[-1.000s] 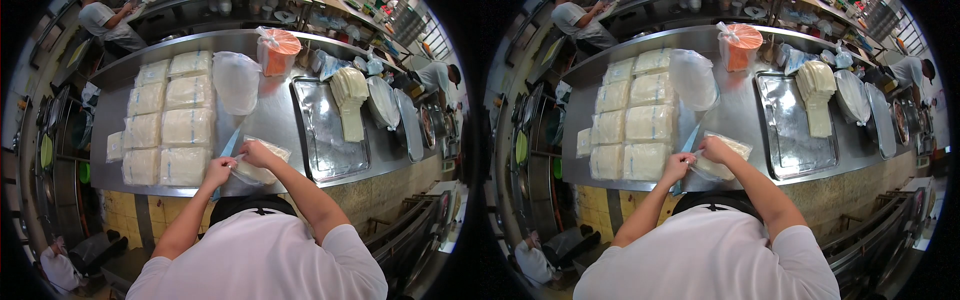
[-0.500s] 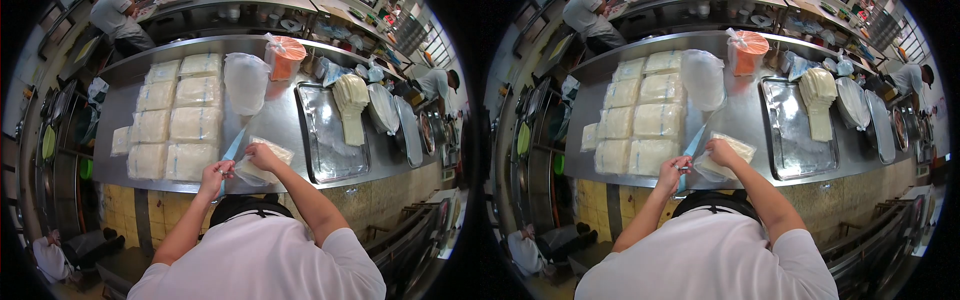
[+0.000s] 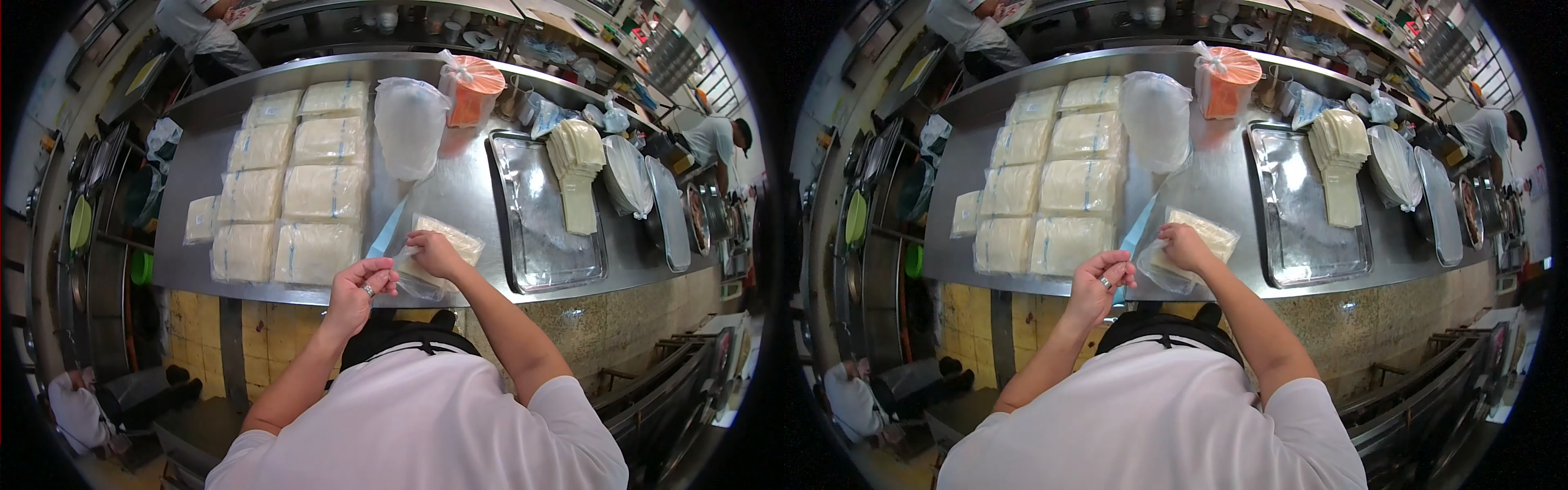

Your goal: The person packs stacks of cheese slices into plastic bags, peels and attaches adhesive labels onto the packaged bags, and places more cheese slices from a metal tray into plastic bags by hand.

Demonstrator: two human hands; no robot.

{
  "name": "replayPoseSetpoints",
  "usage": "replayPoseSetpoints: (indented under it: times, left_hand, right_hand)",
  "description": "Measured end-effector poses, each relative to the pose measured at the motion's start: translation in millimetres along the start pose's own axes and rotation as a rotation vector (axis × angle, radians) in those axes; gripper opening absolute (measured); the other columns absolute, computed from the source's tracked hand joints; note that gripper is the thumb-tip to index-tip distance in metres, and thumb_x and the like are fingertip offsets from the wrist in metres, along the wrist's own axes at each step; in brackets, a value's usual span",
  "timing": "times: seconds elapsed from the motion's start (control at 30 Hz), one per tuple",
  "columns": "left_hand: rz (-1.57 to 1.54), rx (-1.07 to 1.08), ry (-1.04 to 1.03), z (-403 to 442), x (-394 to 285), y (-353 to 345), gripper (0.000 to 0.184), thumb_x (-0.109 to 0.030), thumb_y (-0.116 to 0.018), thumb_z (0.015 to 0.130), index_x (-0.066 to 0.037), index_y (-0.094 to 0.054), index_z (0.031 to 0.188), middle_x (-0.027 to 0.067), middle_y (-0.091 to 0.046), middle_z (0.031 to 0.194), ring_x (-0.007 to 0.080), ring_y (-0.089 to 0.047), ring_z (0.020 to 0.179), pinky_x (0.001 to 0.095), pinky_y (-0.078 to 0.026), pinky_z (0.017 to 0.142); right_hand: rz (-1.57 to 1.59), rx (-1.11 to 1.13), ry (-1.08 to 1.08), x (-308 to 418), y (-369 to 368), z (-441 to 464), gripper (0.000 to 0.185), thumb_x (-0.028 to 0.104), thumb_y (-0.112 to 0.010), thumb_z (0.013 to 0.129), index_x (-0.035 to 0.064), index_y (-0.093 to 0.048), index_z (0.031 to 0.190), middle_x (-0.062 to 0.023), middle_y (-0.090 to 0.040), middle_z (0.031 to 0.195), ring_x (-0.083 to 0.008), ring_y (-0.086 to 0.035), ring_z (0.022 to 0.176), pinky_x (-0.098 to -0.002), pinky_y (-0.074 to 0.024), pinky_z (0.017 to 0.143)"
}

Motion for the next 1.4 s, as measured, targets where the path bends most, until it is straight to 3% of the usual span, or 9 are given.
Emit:
replayPoseSetpoints:
  times: [0.4, 0.8, 1.2, 1.4]
  left_hand:
    - [-0.279, 0.202, -0.114, -24.7, -12.5, -9.9, 0.014, -0.008, -0.069, 0.097, 0.0, -0.07, 0.109, 0.0127, -0.072, 0.092, 0.0205, -0.07, 0.082, 0.0356, -0.06, 0.077]
    - [-0.288, 0.318, -0.188, -46.4, -31.9, -24.9, 0.021, -0.021, -0.055, 0.107, -0.002, -0.064, 0.102, 0.0084, -0.063, 0.093, 0.0191, -0.063, 0.083, 0.0361, -0.055, 0.079]
    - [-0.129, 0.179, -0.181, -63.5, -25.9, -12.7, 0.033, -0.023, -0.054, 0.108, 0.005, -0.07, 0.113, 0.0117, -0.069, 0.099, 0.0197, -0.066, 0.088, 0.0344, -0.056, 0.082]
    - [0.128, -0.125, -0.119, -72.5, -7.1, 18.6, 0.018, -0.012, -0.066, 0.101, 0.004, -0.074, 0.104, 0.0076, -0.071, 0.087, 0.0145, -0.065, 0.079, 0.0297, -0.054, 0.077]
  right_hand:
    - [0.034, -0.005, -0.015, 7.9, 2.9, -9.2, 0.038, 0.004, -0.07, 0.078, -0.0031, -0.073, 0.115, -0.0183, -0.066, 0.134, -0.0349, -0.064, 0.12, -0.0381, -0.0507, 0.105]
    - [0.051, 0.001, -0.007, 9.7, 1.3, -10.9, 0.038, 0.005, -0.069, 0.077, -0.0033, -0.072, 0.114, -0.0187, -0.066, 0.133, -0.0357, -0.064, 0.12, -0.0393, -0.0495, 0.105]
    - [0.043, 0.01, -0.023, 12.3, 3.0, -15.4, 0.037, 0.006, -0.071, 0.078, -0.003, -0.073, 0.114, -0.018, -0.066, 0.134, -0.0356, -0.064, 0.12, -0.0392, -0.0496, 0.105]
    - [0.031, 0.035, -0.012, 9.0, 1.9, -12.9, 0.037, 0.006, -0.07, 0.078, -0.0016, -0.073, 0.114, -0.0167, -0.066, 0.134, -0.0357, -0.064, 0.12, -0.0398, -0.0494, 0.105]
Point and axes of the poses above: each hand's wrist, its own z-axis towards the middle knuckle, its own y-axis out of the back of the hand, x = y × z, the point moved 5 cm from there along z, towards the middle knuckle
